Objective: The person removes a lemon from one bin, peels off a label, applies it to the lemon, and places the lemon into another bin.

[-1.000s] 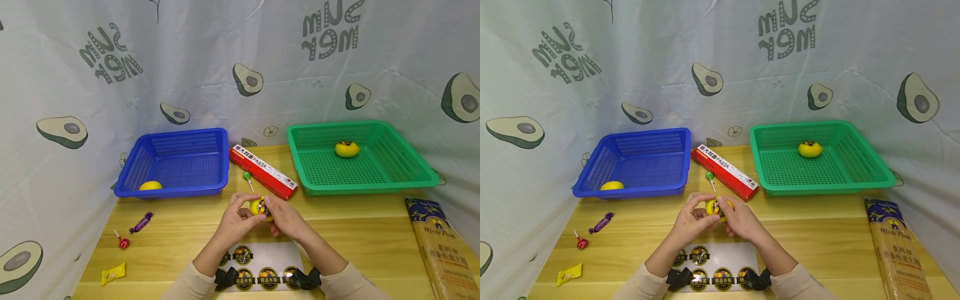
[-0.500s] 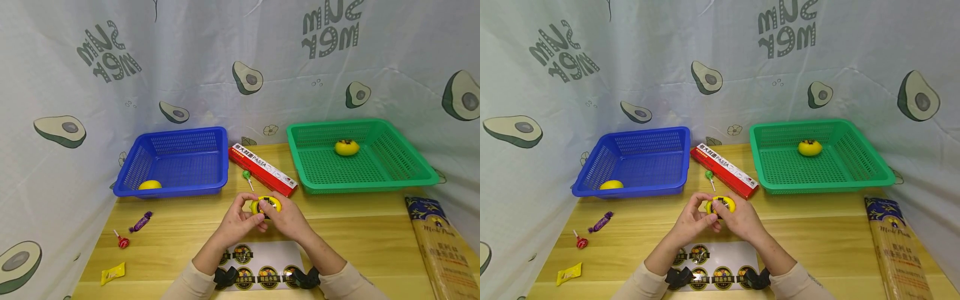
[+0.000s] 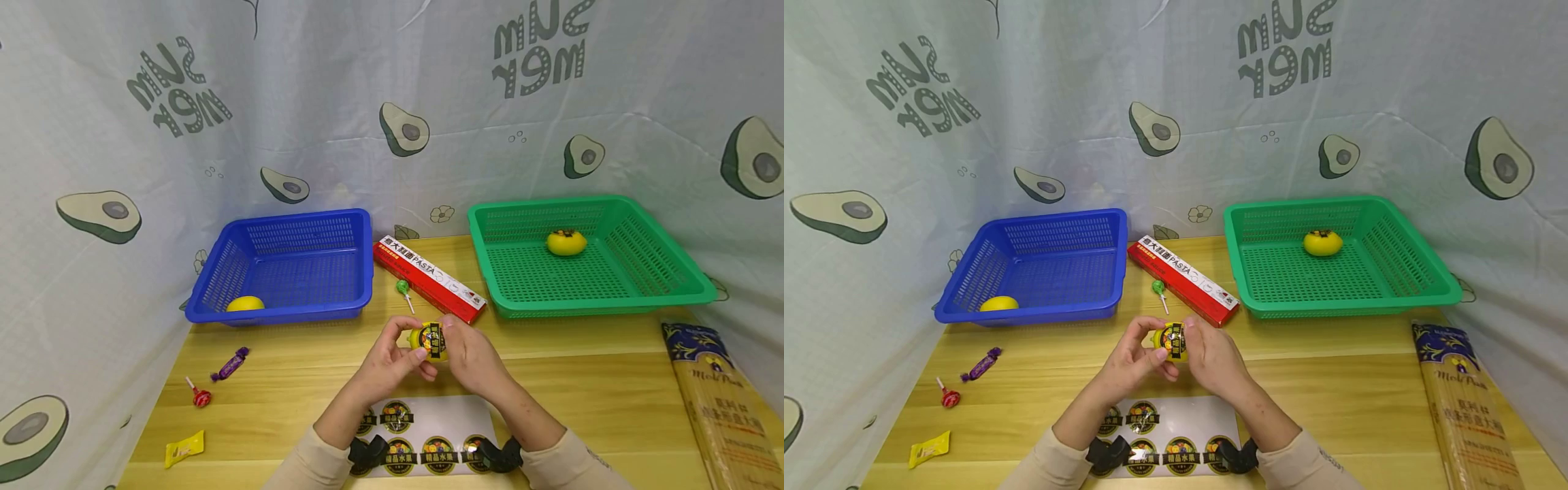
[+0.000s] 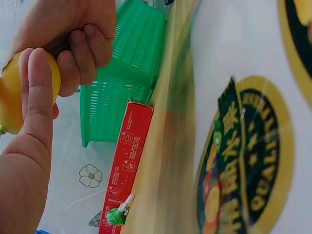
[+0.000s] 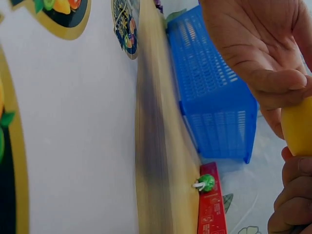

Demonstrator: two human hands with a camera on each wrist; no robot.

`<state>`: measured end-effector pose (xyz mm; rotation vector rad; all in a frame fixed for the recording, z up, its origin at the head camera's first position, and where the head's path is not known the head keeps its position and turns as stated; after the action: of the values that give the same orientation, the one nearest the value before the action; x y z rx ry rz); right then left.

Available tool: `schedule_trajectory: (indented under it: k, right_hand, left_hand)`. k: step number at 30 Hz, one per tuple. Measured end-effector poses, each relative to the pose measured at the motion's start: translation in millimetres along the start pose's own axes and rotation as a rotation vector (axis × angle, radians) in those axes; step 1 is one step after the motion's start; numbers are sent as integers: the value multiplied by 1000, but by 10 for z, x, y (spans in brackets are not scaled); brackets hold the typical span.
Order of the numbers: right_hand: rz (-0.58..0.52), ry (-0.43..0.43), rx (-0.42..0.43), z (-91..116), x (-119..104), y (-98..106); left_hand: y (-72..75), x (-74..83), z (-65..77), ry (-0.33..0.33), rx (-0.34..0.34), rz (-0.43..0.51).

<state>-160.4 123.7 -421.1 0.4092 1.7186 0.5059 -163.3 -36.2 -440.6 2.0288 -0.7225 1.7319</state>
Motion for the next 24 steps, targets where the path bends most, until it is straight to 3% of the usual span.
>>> schedule_trajectory:
  k: [4,9,12,16,24]
  right_hand:
    - [-38,-56,-1,3,6,11]
    - [-188,-171,-48,-13,60,20]
    - [-244,-204,-29,6,110,80]
    - [-211,-228,101,101,205,263]
    - [-180,-350,372,299,506,791]
  left_hand:
    - [-6,25,3,31,12,-5]
    - [-20,24,16,103,93,-65]
    - [-13,20,15,94,115,-95]
    - [0,18,11,60,125,-124]
    - [14,-1,14,92,127,-117]
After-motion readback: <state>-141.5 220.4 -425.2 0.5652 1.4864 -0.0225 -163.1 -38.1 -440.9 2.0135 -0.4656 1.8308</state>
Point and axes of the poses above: each hand's wrist, its own z-axis away from the middle knuckle, its own y-axis out of the back of the hand, x = y × z, the point moved 4 cm from there along -z, towards the middle knuckle, and after that the axes turned 7 degrees about -z, right-handed, at the moved point
